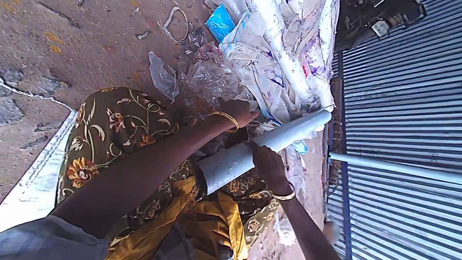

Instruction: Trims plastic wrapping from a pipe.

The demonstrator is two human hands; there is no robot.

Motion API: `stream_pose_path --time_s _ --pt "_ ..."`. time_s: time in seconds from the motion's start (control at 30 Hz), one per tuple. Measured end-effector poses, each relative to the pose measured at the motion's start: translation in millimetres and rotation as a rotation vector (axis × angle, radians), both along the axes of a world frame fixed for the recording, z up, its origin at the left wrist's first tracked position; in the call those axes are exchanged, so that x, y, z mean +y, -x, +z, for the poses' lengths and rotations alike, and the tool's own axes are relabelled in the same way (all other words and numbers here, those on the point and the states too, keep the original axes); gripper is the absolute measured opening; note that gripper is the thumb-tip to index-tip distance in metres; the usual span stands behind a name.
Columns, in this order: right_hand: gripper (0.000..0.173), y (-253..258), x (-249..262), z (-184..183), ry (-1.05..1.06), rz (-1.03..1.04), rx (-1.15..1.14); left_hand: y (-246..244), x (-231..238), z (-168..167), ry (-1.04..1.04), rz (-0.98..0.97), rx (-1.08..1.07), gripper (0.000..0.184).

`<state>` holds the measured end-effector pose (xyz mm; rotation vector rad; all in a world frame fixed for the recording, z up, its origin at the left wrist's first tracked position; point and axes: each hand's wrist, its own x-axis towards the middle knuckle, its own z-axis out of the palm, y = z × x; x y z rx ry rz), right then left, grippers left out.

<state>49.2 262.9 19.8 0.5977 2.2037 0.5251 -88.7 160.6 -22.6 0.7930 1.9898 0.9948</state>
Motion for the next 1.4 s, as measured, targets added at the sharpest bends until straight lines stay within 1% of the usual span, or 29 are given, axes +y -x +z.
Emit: stream_pose_path --time_s 0.07,0.1,0.2,0.23,0.3,0.33,0.37,0.43,0.47,0.5,0.53,0.6,0.63,0.7,0.73,0.83,0.87,0.93,0.97,1.0,1.07,1.1,1.2,1.23,1.33,1.37,1.4 --pt "0.048 -9 -24 1 0.073 0.046 -0.078 -1 2 -1 -0.006 0.0 -0.004 0.055" --pt "0.047 -7 -22 1 0.07 0.037 -0.067 0 3 -1 -0.008 -0.002 0.002 0.055" --pt "0.043 0 -1 -3 -0.04 -0.009 0.002 -2 2 0 -0.008 -0.001 0.003 0.056" --pt "0.044 0 -7 -2 -0.037 0.01 -0.022 -1 -1 1 -0.002 0.008 0.014 0.055" --pt "0.049 -11 -28 1 0.041 0.075 -0.086 -2 -3 0 0.011 0.013 0.027 0.055" --pt "0.051 -17 -31 2 0.076 0.078 -0.078 -2 -2 -1 0.015 0.012 0.033 0.054" --pt "0.05 -19 -25 1 0.076 0.061 -0.033 -1 -1 0 0.018 0.013 0.039 0.054" --pt "0.048 -26 1 -7 -0.008 -0.008 0.121 -2 0 2 0.016 0.007 0.039 0.054" --pt "0.048 -32 11 -12 -0.044 -0.002 0.223 -1 0 3 0.014 0.008 0.038 0.054" --pt "0.046 -45 14 -19 -0.057 0.072 0.333 -1 0 3 0.014 0.007 0.036 0.054" --pt "0.046 -60 11 -26 -0.035 0.195 0.445 -1 0 2 0.016 0.008 0.036 0.054" --pt "0.048 -83 2 -37 0.027 0.389 0.596 -2 2 2 0.028 -0.001 0.044 0.053" --pt "0.048 -85 5 -39 0.019 0.385 0.631 -3 4 1 0.032 -0.002 0.05 0.053" --pt "0.046 -80 19 -40 -0.052 0.246 0.641 -6 5 -1 0.036 -0.01 0.051 0.055" --pt "0.046 -78 20 -40 -0.071 0.215 0.631 -6 4 -1 0.038 -0.015 0.043 0.055" --pt "0.049 -86 8 -40 -0.022 0.335 0.639 -7 2 -2 0.049 -0.012 0.035 0.055" --pt "0.048 -86 10 -39 -0.013 0.302 0.626 -8 3 -3 0.047 -0.009 0.036 0.055" --pt "0.047 -77 21 -36 -0.064 0.153 0.585 -7 3 -1 0.045 -0.012 0.046 0.055" --pt "0.047 -76 21 -36 -0.078 0.116 0.576 -8 2 1 0.045 -0.022 0.046 0.055" --pt "0.047 -77 16 -37 -0.074 0.138 0.574 -8 1 2 0.041 -0.023 0.049 0.055" --pt "0.048 -82 3 -39 -0.016 0.262 0.617 -6 -1 3 0.041 -0.02 0.053 0.055" --pt "0.047 -85 3 -38 0.0 0.262 0.619 -7 0 3 0.041 -0.025 0.051 0.055" --pt "0.046 -70 22 -33 -0.066 0.109 0.541 -9 1 2 0.034 -0.021 0.054 0.055" --pt "0.048 -68 18 -30 -0.072 0.098 0.5 -9 1 2 0.03 -0.021 0.054 0.055" --pt "0.051 -78 -14 -27 0.028 0.255 0.468 -7 -1 3 0.033 -0.013 0.065 0.055" --pt "0.049 -80 -13 -28 0.04 0.284 0.486 -6 0 4 0.032 -0.014 0.064 0.055" --pt "0.048 -74 -5 -28 0.021 0.254 0.487 -6 0 5 0.032 -0.016 0.066 0.055"
